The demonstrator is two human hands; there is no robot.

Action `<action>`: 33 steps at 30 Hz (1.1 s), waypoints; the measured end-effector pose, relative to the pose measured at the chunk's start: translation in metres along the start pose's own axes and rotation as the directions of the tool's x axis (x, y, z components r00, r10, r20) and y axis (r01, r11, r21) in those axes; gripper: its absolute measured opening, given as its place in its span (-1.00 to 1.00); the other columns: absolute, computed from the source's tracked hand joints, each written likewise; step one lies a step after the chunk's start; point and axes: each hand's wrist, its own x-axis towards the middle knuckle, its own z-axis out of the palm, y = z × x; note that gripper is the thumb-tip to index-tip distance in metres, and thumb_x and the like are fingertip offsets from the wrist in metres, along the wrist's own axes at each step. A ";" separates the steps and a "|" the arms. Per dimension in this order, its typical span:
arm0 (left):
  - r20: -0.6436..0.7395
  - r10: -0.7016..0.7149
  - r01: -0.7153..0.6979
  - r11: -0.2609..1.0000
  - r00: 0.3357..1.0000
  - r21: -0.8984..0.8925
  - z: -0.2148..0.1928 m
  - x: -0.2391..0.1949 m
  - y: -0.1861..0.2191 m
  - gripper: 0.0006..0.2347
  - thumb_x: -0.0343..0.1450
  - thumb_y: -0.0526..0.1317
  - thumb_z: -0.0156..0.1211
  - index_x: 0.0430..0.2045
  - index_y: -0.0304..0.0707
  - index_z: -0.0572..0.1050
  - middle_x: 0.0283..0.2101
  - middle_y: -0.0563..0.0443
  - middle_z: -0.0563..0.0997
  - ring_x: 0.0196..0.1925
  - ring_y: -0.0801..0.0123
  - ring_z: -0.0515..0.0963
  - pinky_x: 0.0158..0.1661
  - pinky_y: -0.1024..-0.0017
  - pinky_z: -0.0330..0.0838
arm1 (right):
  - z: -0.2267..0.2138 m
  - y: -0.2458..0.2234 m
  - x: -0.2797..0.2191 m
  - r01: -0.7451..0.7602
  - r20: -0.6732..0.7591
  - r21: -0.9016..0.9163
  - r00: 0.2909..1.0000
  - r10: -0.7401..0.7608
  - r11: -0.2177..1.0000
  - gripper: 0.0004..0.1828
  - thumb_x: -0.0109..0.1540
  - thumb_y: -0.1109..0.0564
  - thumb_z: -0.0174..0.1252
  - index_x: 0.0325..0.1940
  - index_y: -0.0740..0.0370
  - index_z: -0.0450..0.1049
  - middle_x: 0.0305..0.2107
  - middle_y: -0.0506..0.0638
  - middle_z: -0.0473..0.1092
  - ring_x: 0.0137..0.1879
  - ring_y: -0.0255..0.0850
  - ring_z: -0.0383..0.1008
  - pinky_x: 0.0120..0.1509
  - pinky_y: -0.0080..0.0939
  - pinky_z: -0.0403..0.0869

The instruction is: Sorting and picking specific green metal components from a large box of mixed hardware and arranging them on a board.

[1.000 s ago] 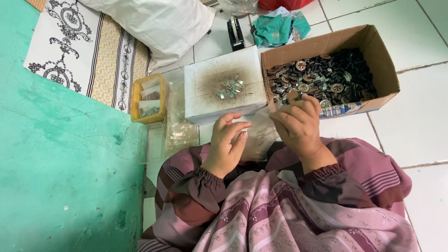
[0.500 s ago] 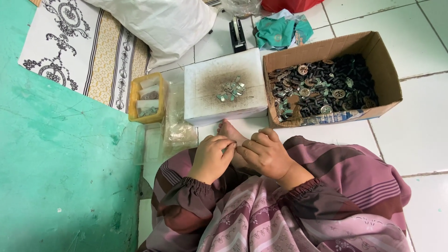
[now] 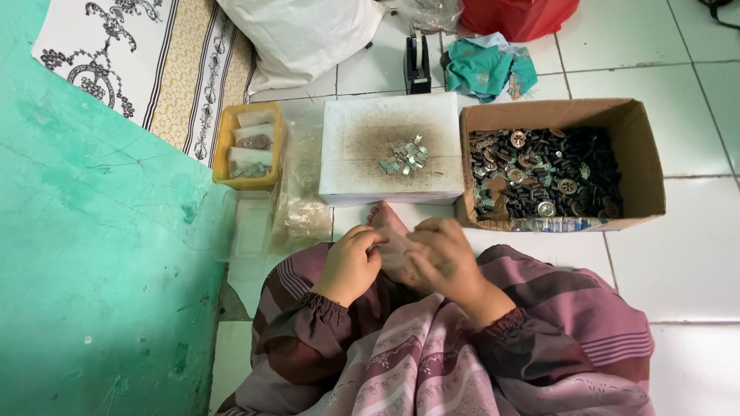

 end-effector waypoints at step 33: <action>-0.153 -0.111 0.001 0.811 0.982 -0.585 -0.047 0.047 -0.036 -0.69 0.30 -0.48 0.13 -0.17 -0.18 0.69 -0.17 -0.07 0.68 -0.23 0.10 0.70 -0.36 0.38 0.60 | 0.071 0.227 0.091 0.264 0.394 -0.823 0.903 0.170 0.503 -0.89 0.25 0.16 0.05 -0.37 0.12 0.44 -0.45 -0.05 0.35 -0.27 -0.13 0.57 -0.29 -0.27 0.62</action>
